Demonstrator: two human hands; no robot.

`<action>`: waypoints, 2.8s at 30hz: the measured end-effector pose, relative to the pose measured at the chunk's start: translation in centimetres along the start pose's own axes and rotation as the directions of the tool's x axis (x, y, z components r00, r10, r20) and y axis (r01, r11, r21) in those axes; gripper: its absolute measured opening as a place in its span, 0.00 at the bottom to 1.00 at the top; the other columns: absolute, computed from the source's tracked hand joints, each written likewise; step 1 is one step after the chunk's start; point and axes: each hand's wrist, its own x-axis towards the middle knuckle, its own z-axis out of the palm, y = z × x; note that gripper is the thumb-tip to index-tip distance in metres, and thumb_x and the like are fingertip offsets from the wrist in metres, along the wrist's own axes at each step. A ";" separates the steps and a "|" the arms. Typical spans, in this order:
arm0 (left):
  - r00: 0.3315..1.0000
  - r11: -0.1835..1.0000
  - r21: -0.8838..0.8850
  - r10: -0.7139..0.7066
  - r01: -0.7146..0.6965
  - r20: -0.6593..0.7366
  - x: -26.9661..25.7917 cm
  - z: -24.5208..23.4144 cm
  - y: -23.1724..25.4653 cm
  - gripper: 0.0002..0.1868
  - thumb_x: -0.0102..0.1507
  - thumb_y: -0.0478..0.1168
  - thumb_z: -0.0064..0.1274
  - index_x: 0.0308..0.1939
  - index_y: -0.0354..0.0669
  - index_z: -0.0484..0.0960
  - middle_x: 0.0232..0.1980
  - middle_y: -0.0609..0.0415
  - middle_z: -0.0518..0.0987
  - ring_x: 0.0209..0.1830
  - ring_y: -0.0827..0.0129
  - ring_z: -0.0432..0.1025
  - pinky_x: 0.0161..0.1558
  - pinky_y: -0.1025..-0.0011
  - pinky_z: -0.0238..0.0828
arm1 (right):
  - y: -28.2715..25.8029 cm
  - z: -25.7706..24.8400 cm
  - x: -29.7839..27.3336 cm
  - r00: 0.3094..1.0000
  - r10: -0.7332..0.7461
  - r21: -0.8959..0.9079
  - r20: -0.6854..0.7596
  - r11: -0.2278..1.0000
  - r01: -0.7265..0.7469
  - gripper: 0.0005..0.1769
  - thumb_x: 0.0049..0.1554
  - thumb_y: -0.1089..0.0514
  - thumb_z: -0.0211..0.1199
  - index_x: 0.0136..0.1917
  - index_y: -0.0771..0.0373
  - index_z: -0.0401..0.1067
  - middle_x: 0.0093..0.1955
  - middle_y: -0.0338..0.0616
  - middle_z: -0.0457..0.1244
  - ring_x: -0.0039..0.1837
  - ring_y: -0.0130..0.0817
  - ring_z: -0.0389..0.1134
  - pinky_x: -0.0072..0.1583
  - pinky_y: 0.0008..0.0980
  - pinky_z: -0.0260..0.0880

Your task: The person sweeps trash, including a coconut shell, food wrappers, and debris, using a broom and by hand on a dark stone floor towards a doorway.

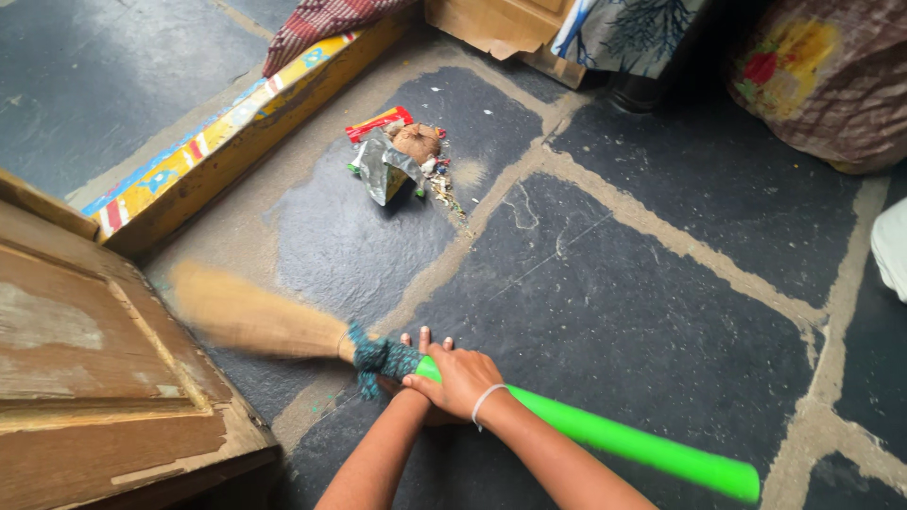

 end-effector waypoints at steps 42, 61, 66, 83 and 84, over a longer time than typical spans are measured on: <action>0.427 0.467 0.108 0.864 -0.878 -0.268 -10.9 14.7 49.3 0.23 0.62 0.57 0.54 0.57 0.53 0.79 0.65 0.53 0.73 0.69 0.59 0.65 0.70 0.34 0.42 | 29.6 7.0 -63.4 -0.585 0.621 0.653 0.522 0.149 0.742 0.38 0.56 0.32 0.63 0.64 0.65 0.67 0.43 0.50 0.65 0.38 0.44 0.68 0.43 0.43 0.72; 0.422 0.483 -0.271 0.870 -0.832 0.255 -20.2 23.5 52.8 0.11 0.59 0.42 0.57 0.43 0.46 0.86 0.50 0.57 0.84 0.47 0.65 0.78 0.49 0.60 0.75 | 27.5 18.2 -69.5 -0.362 0.930 0.982 0.069 -0.127 -0.138 0.16 0.63 0.52 0.51 0.44 0.65 0.73 0.34 0.48 0.68 0.37 0.39 0.70 0.43 0.42 0.71; 0.414 0.479 -0.248 0.869 -0.842 0.271 -19.5 24.0 53.2 0.10 0.59 0.39 0.57 0.43 0.44 0.87 0.49 0.56 0.85 0.47 0.66 0.78 0.50 0.62 0.75 | 31.9 4.8 -63.0 -0.445 0.894 0.737 0.054 0.265 0.622 0.15 0.58 0.51 0.59 0.56 0.55 0.65 0.39 0.46 0.64 0.32 0.38 0.67 0.35 0.40 0.70; 0.199 0.040 -0.648 0.965 -0.760 -0.173 -13.5 17.0 51.8 0.07 0.59 0.31 0.57 0.40 0.37 0.88 0.45 0.53 0.87 0.46 0.72 0.79 0.54 0.71 0.76 | 31.5 9.4 -46.3 0.170 0.983 0.910 0.064 -0.128 0.396 0.20 0.49 0.58 0.69 0.54 0.57 0.70 0.32 0.42 0.63 0.31 0.33 0.66 0.33 0.36 0.69; 0.262 0.026 -0.621 0.920 -0.783 -0.293 -11.7 15.5 51.4 0.07 0.59 0.30 0.57 0.40 0.36 0.88 0.44 0.53 0.87 0.46 0.72 0.79 0.54 0.72 0.76 | 30.2 7.9 -44.4 0.268 0.960 0.934 0.082 -0.167 0.315 0.17 0.52 0.55 0.70 0.53 0.57 0.69 0.32 0.41 0.62 0.29 0.30 0.64 0.32 0.33 0.68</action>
